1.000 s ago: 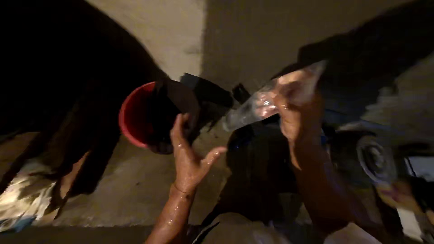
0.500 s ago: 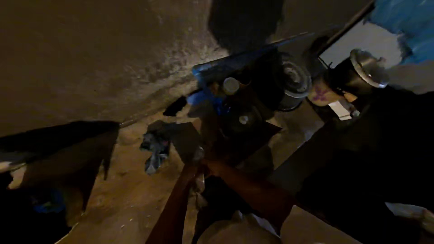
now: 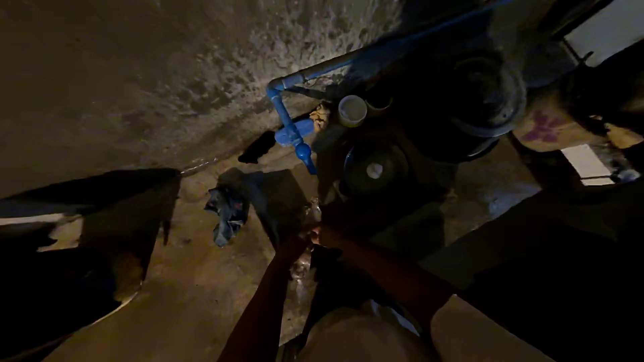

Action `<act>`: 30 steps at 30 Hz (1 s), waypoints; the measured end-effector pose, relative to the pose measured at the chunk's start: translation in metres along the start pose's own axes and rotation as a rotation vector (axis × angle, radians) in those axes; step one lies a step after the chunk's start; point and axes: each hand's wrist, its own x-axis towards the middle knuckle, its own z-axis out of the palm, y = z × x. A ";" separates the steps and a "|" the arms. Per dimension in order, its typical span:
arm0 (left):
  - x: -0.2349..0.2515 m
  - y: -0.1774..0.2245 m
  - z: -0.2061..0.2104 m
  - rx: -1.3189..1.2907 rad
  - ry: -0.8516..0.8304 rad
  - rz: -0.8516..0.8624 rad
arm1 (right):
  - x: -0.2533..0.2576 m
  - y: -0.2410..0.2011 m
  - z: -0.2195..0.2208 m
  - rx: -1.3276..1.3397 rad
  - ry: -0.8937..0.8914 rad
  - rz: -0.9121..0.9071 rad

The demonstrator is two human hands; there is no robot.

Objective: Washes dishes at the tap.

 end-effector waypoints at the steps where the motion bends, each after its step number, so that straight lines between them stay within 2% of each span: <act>1: 0.001 0.002 0.002 -0.015 0.003 -0.007 | 0.004 0.006 0.002 -0.001 0.028 -0.024; 3: 0.006 0.000 0.007 -0.065 0.026 -0.070 | 0.011 0.008 0.006 0.049 0.079 -0.039; 5: 0.007 0.000 0.010 -0.084 0.042 -0.098 | 0.017 0.001 0.002 0.068 0.051 -0.002; 9: 0.006 0.006 0.010 -0.132 0.045 -0.154 | 0.032 0.000 -0.006 -0.031 -0.026 -0.017; 13: 0.008 0.011 0.010 -0.149 0.053 -0.170 | 0.038 0.001 -0.009 -0.111 0.004 -0.080; 19: 0.009 0.022 0.014 -0.175 0.104 -0.118 | 0.044 0.005 -0.009 0.183 0.148 0.052; 22: 0.026 0.022 0.013 -0.148 0.120 -0.132 | 0.050 0.009 -0.018 0.159 0.127 0.065; 26: 0.044 0.035 0.003 -0.157 0.140 -0.167 | 0.070 0.037 -0.036 0.413 0.100 0.155; 28: 0.044 0.046 -0.005 -0.061 0.106 -0.150 | 0.066 0.053 -0.049 0.500 0.181 0.125; 30: 0.039 0.056 -0.009 -0.038 0.102 -0.132 | 0.047 0.063 -0.063 0.436 0.278 0.073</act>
